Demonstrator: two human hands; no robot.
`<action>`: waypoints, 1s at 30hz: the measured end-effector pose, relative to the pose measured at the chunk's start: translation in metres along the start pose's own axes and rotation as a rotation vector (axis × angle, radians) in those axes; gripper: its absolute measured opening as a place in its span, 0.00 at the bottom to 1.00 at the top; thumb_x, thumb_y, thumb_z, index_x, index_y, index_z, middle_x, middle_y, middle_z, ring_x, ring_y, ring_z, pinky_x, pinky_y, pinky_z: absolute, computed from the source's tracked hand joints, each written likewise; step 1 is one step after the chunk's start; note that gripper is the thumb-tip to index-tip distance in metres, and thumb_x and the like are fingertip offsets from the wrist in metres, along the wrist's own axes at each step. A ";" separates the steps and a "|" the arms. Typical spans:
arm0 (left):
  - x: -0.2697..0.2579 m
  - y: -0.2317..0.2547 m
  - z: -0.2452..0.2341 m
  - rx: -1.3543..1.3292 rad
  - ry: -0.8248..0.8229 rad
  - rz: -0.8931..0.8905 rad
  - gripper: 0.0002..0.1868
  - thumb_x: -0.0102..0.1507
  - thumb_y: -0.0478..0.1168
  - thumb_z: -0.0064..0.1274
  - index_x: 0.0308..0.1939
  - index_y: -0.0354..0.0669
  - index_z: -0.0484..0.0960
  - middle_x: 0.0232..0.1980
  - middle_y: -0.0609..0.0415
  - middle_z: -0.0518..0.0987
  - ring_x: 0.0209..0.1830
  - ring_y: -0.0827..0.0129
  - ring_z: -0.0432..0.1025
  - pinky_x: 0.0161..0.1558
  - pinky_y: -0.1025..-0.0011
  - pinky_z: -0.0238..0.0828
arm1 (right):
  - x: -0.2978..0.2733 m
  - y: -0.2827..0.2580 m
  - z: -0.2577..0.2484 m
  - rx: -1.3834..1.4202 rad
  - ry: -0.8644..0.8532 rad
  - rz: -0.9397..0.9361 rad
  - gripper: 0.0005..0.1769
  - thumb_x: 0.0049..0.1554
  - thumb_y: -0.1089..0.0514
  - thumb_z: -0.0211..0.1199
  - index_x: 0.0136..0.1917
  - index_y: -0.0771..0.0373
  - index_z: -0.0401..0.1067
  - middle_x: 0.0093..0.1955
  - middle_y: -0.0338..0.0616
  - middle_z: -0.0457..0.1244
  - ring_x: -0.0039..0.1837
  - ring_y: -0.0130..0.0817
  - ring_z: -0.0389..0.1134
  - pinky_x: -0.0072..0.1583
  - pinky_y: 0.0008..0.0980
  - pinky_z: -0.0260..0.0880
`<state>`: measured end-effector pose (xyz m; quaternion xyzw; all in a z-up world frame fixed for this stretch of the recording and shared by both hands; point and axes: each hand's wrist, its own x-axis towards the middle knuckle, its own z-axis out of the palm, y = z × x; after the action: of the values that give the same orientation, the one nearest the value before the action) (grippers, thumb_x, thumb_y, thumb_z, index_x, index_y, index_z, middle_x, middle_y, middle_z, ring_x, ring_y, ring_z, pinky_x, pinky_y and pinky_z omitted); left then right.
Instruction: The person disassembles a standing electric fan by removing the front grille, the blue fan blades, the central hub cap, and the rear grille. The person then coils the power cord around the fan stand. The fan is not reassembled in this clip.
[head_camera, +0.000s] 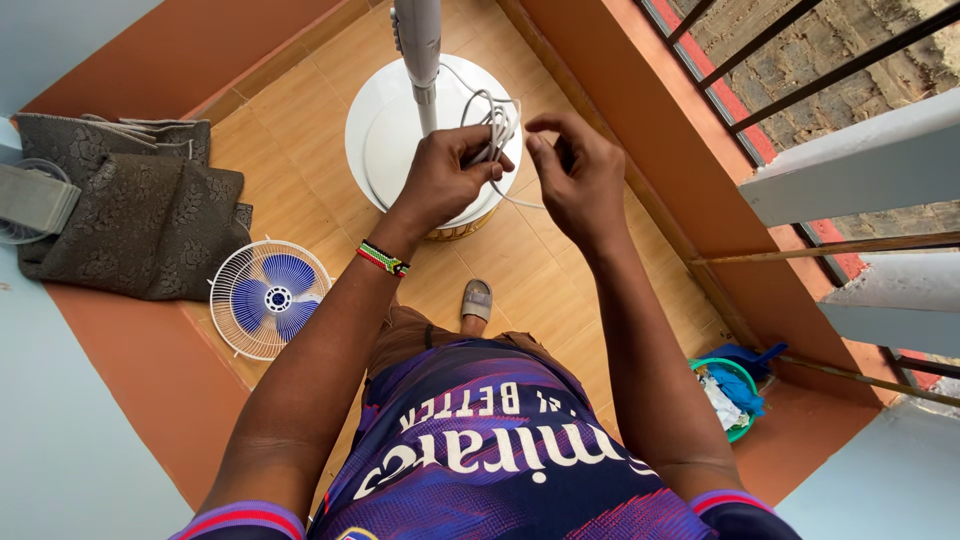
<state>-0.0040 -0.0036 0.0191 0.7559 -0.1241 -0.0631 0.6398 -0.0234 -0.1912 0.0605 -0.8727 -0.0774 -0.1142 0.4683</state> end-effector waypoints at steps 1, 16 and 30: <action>0.000 0.000 0.003 0.011 -0.006 0.044 0.08 0.61 0.27 0.58 0.44 0.34 0.85 0.35 0.56 0.84 0.36 0.79 0.76 0.42 0.75 0.75 | 0.005 0.000 0.001 -0.053 -0.026 -0.027 0.11 0.60 0.57 0.69 0.52 0.66 0.78 0.29 0.48 0.62 0.32 0.37 0.61 0.36 0.36 0.60; -0.002 -0.007 0.001 0.311 0.050 0.311 0.04 0.65 0.32 0.53 0.42 0.38 0.83 0.34 0.49 0.84 0.35 0.55 0.80 0.40 0.60 0.75 | 0.049 0.001 0.000 0.852 -0.514 0.081 0.15 0.67 0.55 0.64 0.61 0.68 0.76 0.35 0.29 0.60 0.35 0.14 0.57 0.37 0.20 0.55; 0.001 -0.011 0.003 0.156 -0.050 0.279 0.06 0.66 0.33 0.52 0.43 0.33 0.81 0.38 0.47 0.86 0.40 0.63 0.83 0.42 0.67 0.78 | 0.055 -0.003 -0.018 0.838 -0.365 0.013 0.18 0.64 0.49 0.62 0.61 0.61 0.76 0.30 0.21 0.56 0.30 0.09 0.51 0.33 0.14 0.47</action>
<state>-0.0024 -0.0054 0.0082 0.7770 -0.2482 0.0172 0.5783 0.0263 -0.2025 0.0874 -0.6144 -0.1925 0.0855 0.7604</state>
